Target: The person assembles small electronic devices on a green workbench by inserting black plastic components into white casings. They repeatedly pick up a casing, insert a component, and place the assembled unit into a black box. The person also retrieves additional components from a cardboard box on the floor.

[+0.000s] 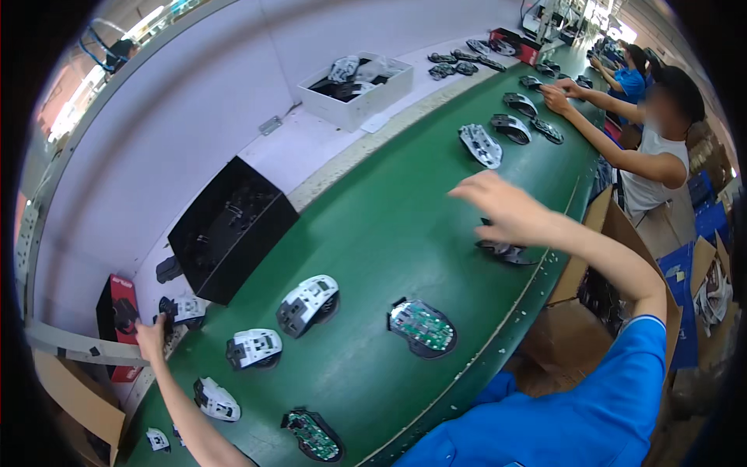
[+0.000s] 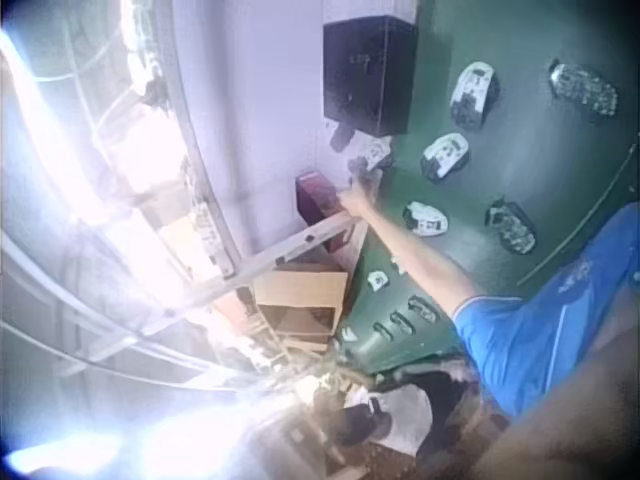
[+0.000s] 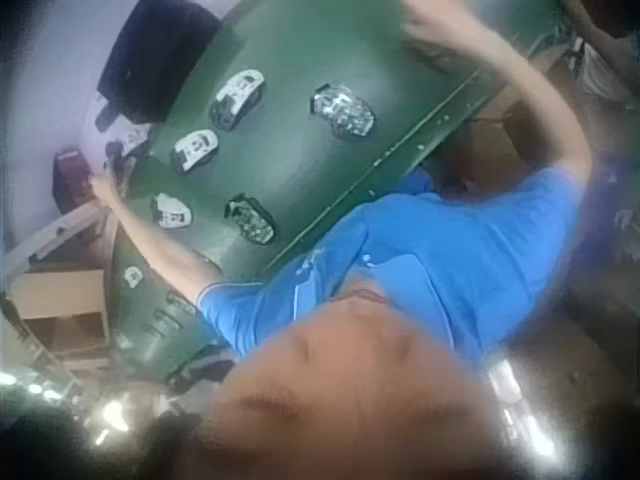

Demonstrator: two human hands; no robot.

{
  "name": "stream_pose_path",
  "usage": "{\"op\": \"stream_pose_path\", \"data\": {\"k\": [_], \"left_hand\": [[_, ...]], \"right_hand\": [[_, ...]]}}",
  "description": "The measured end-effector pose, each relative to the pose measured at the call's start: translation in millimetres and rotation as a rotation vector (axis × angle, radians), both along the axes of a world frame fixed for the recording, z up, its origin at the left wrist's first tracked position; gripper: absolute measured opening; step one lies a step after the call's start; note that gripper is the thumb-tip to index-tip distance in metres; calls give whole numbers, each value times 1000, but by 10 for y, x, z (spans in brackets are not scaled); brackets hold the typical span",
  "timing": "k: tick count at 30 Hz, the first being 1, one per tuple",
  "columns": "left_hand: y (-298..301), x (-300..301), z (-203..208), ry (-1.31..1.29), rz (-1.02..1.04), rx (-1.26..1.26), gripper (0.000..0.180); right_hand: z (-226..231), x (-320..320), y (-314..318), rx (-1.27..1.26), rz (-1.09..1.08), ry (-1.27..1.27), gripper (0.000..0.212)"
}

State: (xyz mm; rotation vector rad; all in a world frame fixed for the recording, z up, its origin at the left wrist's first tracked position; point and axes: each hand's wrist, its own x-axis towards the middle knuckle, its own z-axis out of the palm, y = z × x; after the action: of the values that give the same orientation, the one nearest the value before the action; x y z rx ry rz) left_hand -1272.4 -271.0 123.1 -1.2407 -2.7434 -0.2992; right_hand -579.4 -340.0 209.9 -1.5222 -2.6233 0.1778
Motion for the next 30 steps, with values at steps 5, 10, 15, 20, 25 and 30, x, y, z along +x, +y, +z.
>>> {"op": "stream_pose_path", "data": {"k": [5,10,15,20,25,30], "left_hand": [[-14,436,316,-392,-357,418,59],[-830,1884,808,-465,-702,436,52],[-1596,2716,1199,-242,-716,234,52],[-1760,2818,1100,-511,-644,177,49],[-1629,3084,911,-205,-858,16,59],[-1057,3203,381,-52,-1042,-89,88]], "right_hand": [[-256,984,-398,-80,-87,-210,101],[-437,981,-214,-138,92,-183,99],[-490,939,-224,-107,149,-91,79],[-536,616,-400,-12,92,-177,73],[-769,582,-321,128,90,-53,62],[-811,104,55,103,-22,118,47]]}}
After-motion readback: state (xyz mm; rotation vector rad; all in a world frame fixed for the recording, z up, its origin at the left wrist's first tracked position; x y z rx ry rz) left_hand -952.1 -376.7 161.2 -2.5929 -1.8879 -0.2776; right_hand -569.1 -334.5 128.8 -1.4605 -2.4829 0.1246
